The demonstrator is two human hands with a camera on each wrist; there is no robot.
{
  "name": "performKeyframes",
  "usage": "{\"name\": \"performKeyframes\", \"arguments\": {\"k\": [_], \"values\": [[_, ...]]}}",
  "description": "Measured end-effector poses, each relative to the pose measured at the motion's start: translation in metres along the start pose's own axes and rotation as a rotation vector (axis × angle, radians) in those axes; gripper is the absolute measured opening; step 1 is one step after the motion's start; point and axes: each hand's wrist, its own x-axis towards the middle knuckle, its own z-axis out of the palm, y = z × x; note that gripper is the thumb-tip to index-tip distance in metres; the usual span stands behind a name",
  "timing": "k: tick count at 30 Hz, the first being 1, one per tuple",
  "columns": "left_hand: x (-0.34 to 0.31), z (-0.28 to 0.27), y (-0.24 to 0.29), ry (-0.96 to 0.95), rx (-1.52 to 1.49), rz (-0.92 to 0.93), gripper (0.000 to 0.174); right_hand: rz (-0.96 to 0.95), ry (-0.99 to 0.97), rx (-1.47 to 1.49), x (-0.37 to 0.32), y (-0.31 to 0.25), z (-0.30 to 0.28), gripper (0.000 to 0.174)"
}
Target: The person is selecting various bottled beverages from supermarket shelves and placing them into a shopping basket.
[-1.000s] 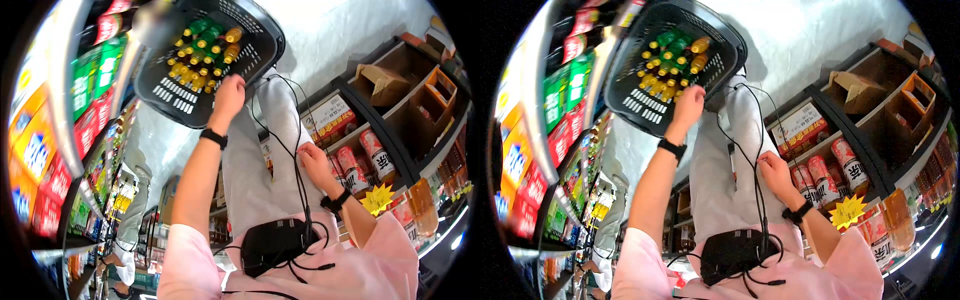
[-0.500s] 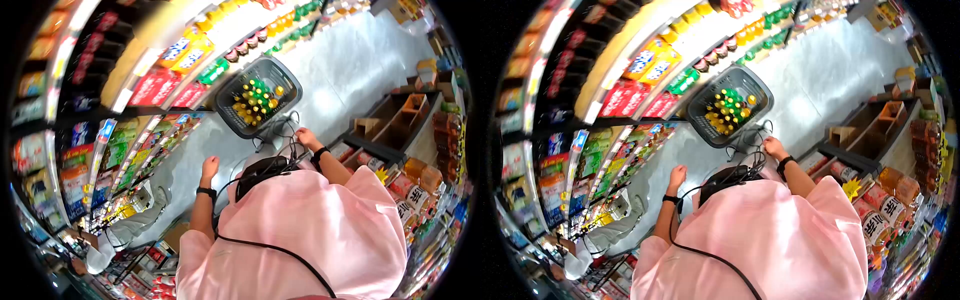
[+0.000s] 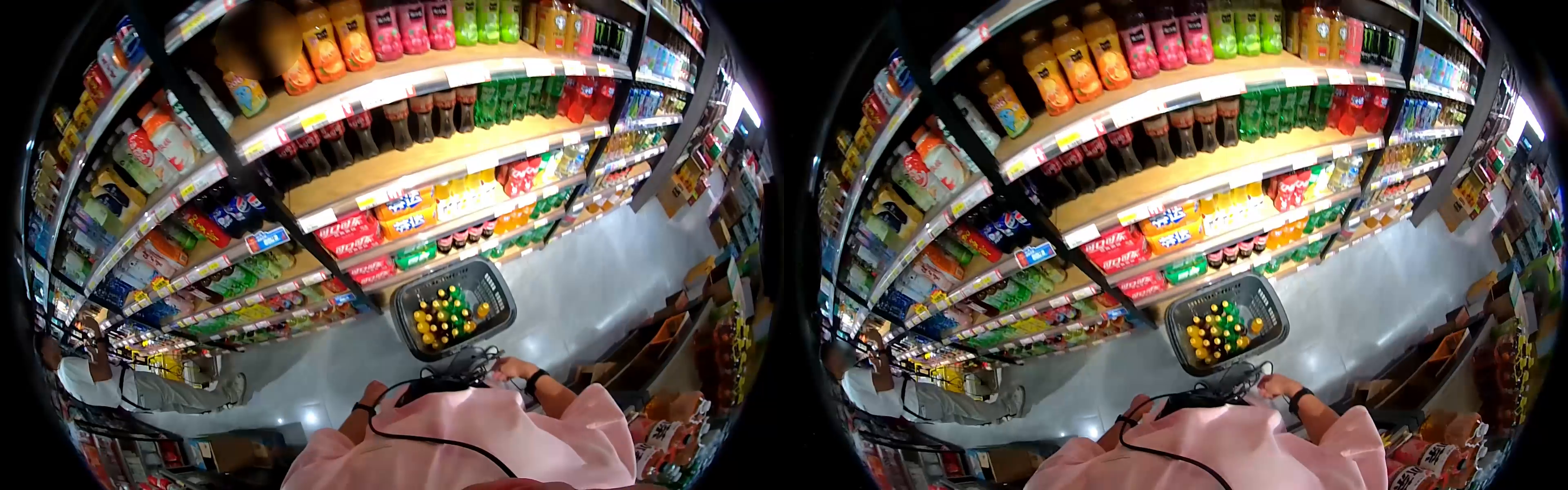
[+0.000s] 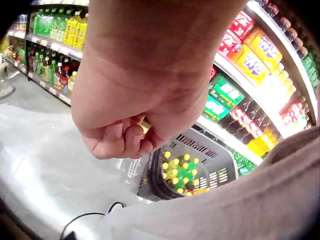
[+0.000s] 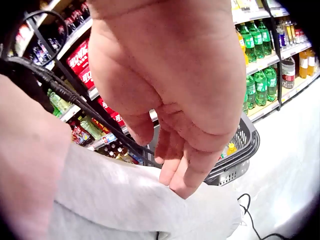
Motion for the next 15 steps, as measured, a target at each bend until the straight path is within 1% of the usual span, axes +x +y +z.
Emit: {"name": "performKeyframes", "arguments": {"k": [2, 3, 4, 5, 6, 8, 9, 10, 11, 12, 13, 14, 15], "values": [[0.015, -0.009, 0.017, 0.104, -0.151, 0.104, 0.020, 0.359, 0.059, 0.264, -0.008, -0.025, 0.005, 0.026], [0.020, -0.012, 0.028, 0.111, -0.135, 0.110, 0.019, 0.323, 0.071, 0.208, -0.011, -0.025, 0.008, 0.029], [0.028, -0.019, 0.037, 0.119, -0.119, 0.115, 0.019, 0.335, 0.103, 0.226, -0.010, -0.029, 0.011, 0.028], [0.035, -0.020, 0.042, 0.073, -0.292, -0.042, 0.023, 0.333, 0.100, 0.191, -0.002, -0.019, 0.017, 0.028], [0.037, -0.028, 0.049, 0.066, -0.442, -0.046, 0.032, 0.330, 0.098, 0.156, 0.012, -0.001, 0.020, 0.029], [0.034, -0.047, 0.073, -0.004, -0.521, -0.150, 0.043, 0.091, 0.185, -0.627, 0.045, 0.044, 0.029, 0.030], [0.036, -0.052, 0.078, 0.003, -0.522, -0.144, 0.043, 0.110, 0.267, -0.537, 0.036, 0.028, 0.037, 0.033], [0.039, -0.055, 0.081, 0.016, -0.528, -0.191, 0.046, 0.059, 0.276, -0.697, 0.059, 0.056, 0.038, 0.035], [0.035, -0.048, 0.081, 0.008, -0.530, -0.241, 0.049, 0.096, 0.271, -0.662, 0.054, 0.052, 0.044, 0.037], [0.035, -0.043, 0.079, -0.006, -0.527, -0.238, 0.049, 0.134, 0.266, -0.626, 0.055, 0.047, 0.047, 0.039], [0.044, -0.035, 0.070, 0.025, -0.574, -0.198, 0.050, 0.176, 0.254, -0.642, 0.051, 0.024, 0.042, 0.041], [0.051, -0.022, 0.056, 0.050, -0.621, -0.166, 0.051, 0.097, 0.181, -0.576, 0.040, 0.008, 0.037, 0.042], [0.065, 0.008, 0.032, 0.176, -0.498, 0.070, 0.045, 0.129, 0.205, -0.490, 0.035, 0.000, 0.040, 0.042]]}}
